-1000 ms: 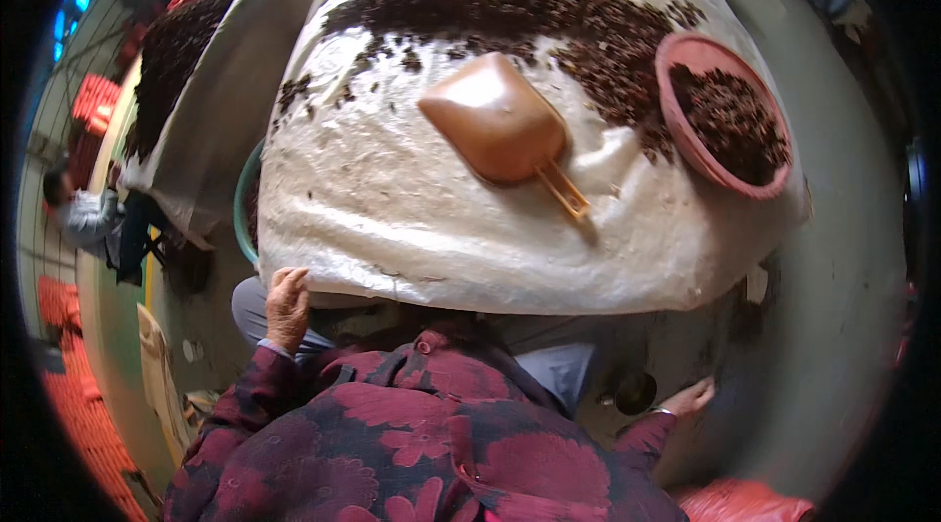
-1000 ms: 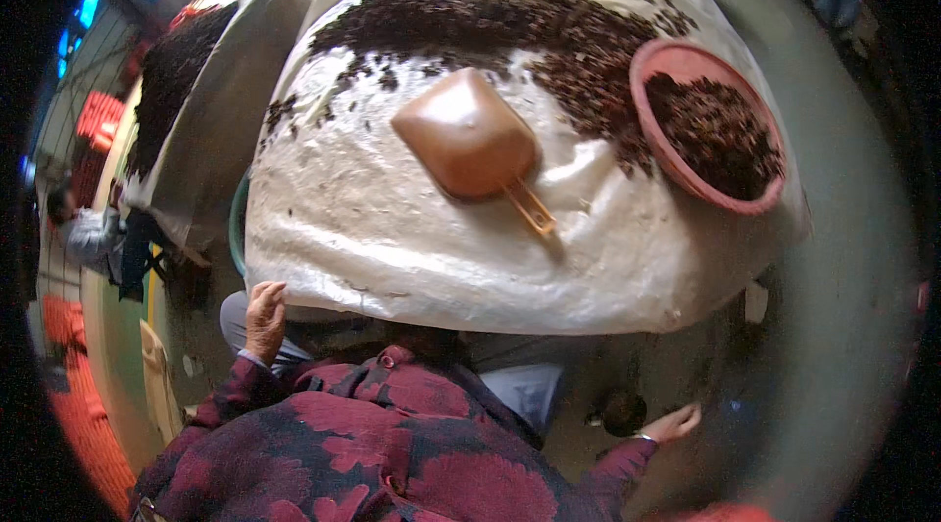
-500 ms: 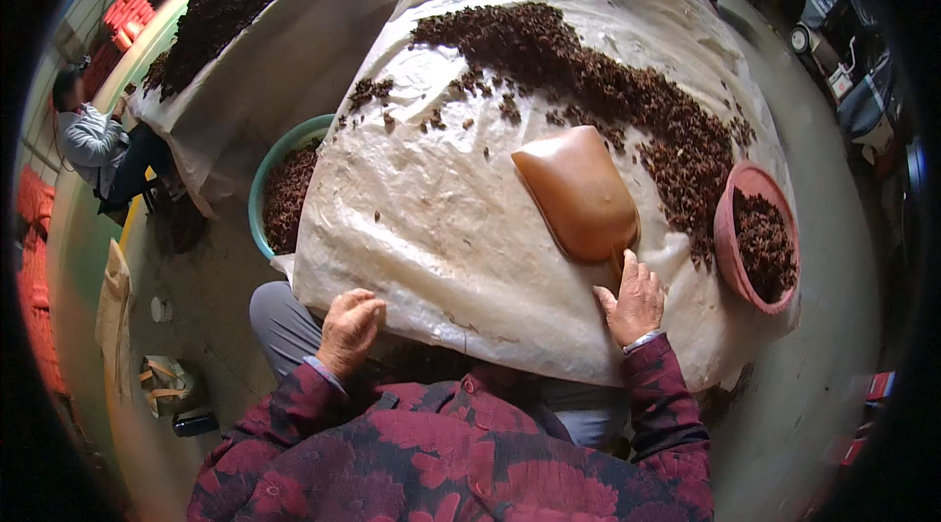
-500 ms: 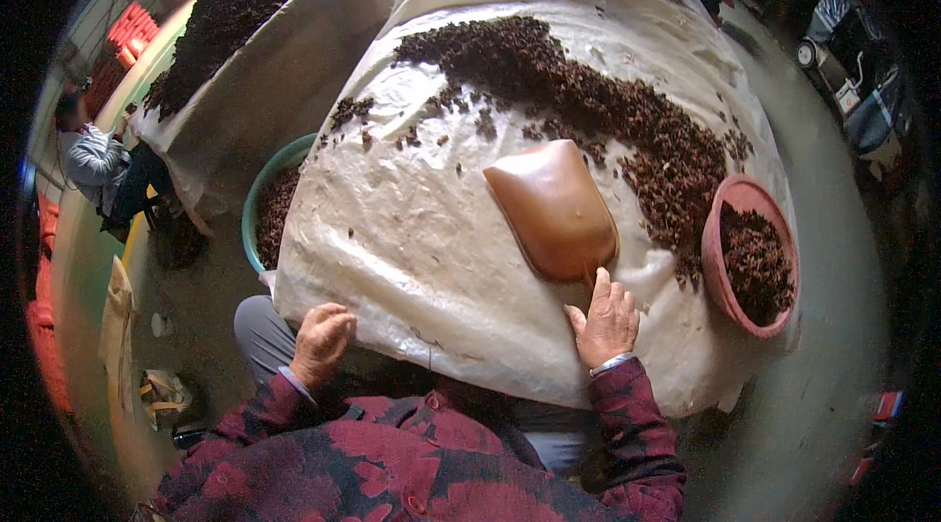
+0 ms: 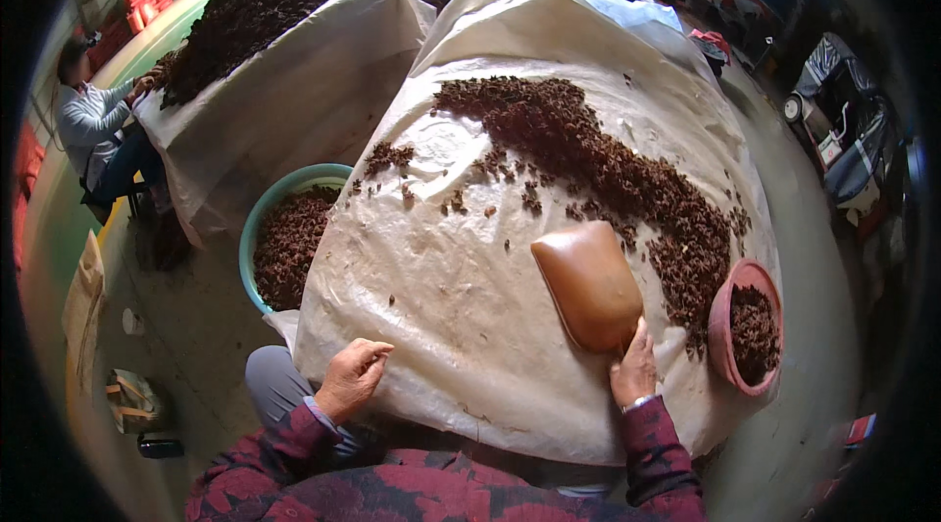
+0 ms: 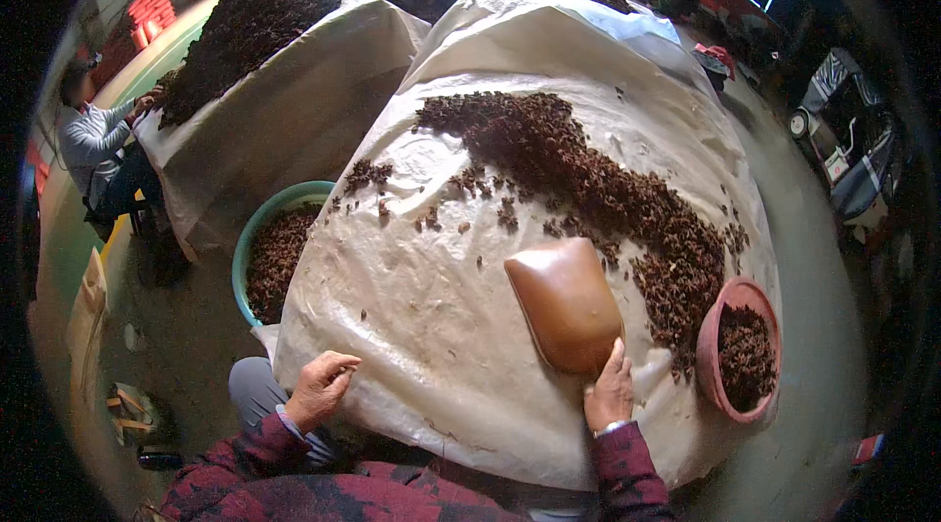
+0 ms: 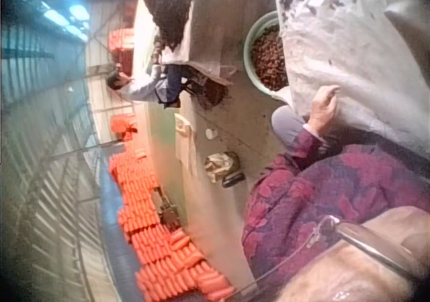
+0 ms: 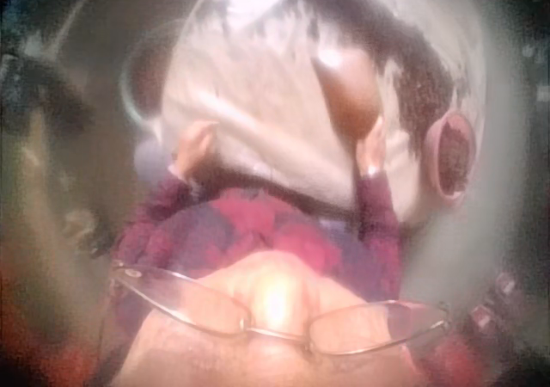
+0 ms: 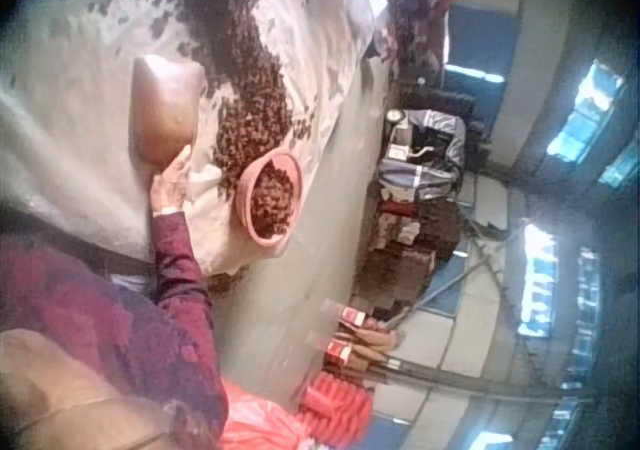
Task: The person sits at a low table and sorts star anise by hand, removing stems and debris from the pile. They use a plastic scoop to move the spice and a metal cup to transfer portions, working continuously on the task.
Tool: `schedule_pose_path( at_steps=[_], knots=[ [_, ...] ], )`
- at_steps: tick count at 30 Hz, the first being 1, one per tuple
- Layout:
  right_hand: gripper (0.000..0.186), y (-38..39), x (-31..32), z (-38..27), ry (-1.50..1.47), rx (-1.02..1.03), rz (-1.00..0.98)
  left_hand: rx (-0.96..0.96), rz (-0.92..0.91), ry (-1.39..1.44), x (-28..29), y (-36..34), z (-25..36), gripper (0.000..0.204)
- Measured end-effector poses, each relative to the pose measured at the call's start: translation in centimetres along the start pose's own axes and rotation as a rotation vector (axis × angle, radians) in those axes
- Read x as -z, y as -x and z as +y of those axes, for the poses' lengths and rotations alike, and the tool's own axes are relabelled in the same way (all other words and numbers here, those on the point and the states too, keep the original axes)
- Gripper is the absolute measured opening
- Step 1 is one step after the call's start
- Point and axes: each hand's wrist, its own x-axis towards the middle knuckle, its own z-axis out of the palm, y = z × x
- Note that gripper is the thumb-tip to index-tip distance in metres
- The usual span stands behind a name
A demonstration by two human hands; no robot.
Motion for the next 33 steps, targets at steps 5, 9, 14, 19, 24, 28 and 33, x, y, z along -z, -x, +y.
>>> schedule_pose_path(
  at_steps=[5, 9, 14, 19, 24, 28, 33],
  knots=[
    [0.080, -3.2, 2.8, -3.3, 0.110, 0.377, 0.249, -0.079, 0.092, 0.033, 0.0, -1.9, -1.6, 0.020],
    [0.074, -16.5, 5.7, -8.1, -0.114, 0.503, 0.269, -0.096, 0.115, 0.027, -0.5, -2.8, -2.7, 0.018],
    [0.075, -35.8, 4.8, -18.9, 0.126, 0.445, 0.094, -0.082, 0.147, 0.044, -0.4, -3.3, -3.1, 0.021],
    [0.072, -47.0, -1.1, -28.2, 0.330, 0.271, -0.010, -0.049, 0.127, 0.098, 0.0, -3.6, -2.9, 0.023],
    [0.054, -50.7, -6.6, -29.2, 0.468, 0.192, -0.179, -0.004, 0.080, 0.171, 0.9, -4.0, -2.6, 0.025],
    [0.056, -48.1, -5.8, -26.3, 0.464, 0.228, -0.230, 0.015, 0.072, 0.206, 1.2, -4.1, -2.5, 0.024],
    [0.071, -41.1, 0.0, -23.3, 0.394, 0.150, -0.281, 0.047, 0.042, 0.174, 1.0, -4.1, -2.4, 0.021]
  ],
)
